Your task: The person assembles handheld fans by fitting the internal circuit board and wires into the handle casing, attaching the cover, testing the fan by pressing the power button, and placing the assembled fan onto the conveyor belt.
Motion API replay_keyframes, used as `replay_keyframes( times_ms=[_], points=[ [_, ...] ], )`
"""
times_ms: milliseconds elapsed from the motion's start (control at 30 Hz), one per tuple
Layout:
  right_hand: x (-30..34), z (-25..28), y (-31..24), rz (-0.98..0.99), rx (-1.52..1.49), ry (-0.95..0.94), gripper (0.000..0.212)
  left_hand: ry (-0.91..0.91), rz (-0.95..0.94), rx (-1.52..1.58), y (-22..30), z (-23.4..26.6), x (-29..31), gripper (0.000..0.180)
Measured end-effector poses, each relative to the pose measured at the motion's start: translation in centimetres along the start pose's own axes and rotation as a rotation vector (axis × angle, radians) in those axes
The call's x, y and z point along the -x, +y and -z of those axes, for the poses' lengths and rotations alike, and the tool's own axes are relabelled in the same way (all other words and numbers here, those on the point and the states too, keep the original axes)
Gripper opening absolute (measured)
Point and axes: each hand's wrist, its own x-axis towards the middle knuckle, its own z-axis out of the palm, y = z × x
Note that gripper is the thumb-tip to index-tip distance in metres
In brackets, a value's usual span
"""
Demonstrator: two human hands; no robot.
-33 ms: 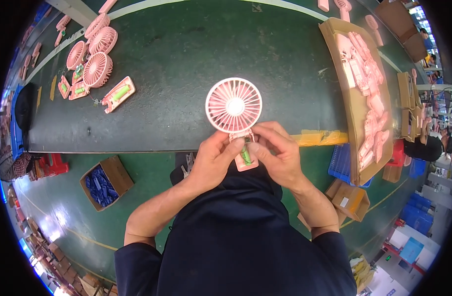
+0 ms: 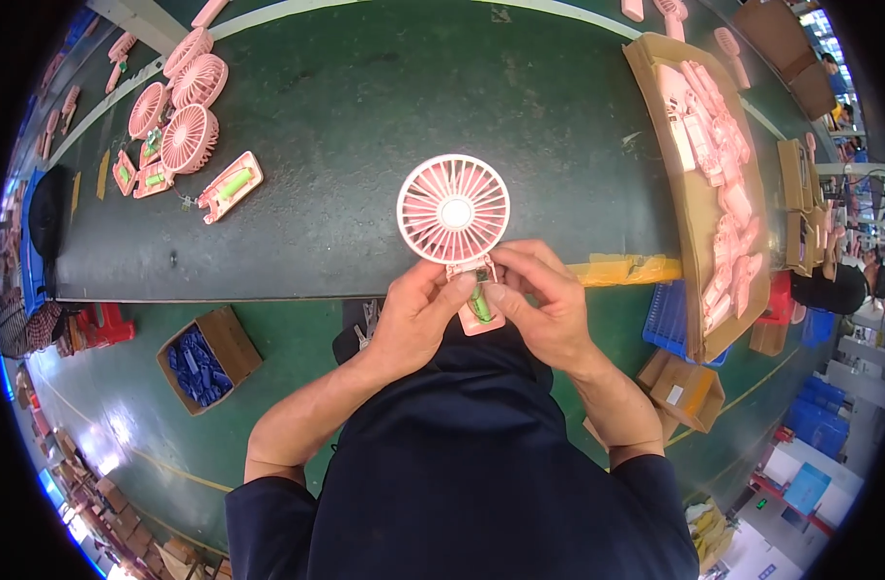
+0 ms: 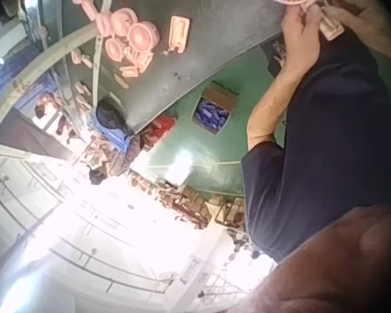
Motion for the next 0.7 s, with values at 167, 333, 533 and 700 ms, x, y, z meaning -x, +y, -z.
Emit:
replay_keyframes(
  times_ms=[167,333,533,700],
  points=[
    [0.1,-0.2,-0.1,-0.001,-0.004,0.035,0.037,-0.030,-0.004,0.021,0.4,-0.1,0.0,0.031],
    [-0.1,-0.3,-0.1,-0.038,-0.029,0.036,0.035,-0.042,0.003,0.031,0.3,-0.1,-0.1,0.031],
    [-1.0,0.0,0.0,-0.057,-0.041,0.023,0.031,-0.039,0.055,-0.050,0.5,0.3,0.0,0.031],
    [-1.6,-0.1,-0.2,-0.072,-0.026,-0.013,0.030,-0.037,0.092,-0.071,1.0,0.6,0.1,0.031]
  ],
)
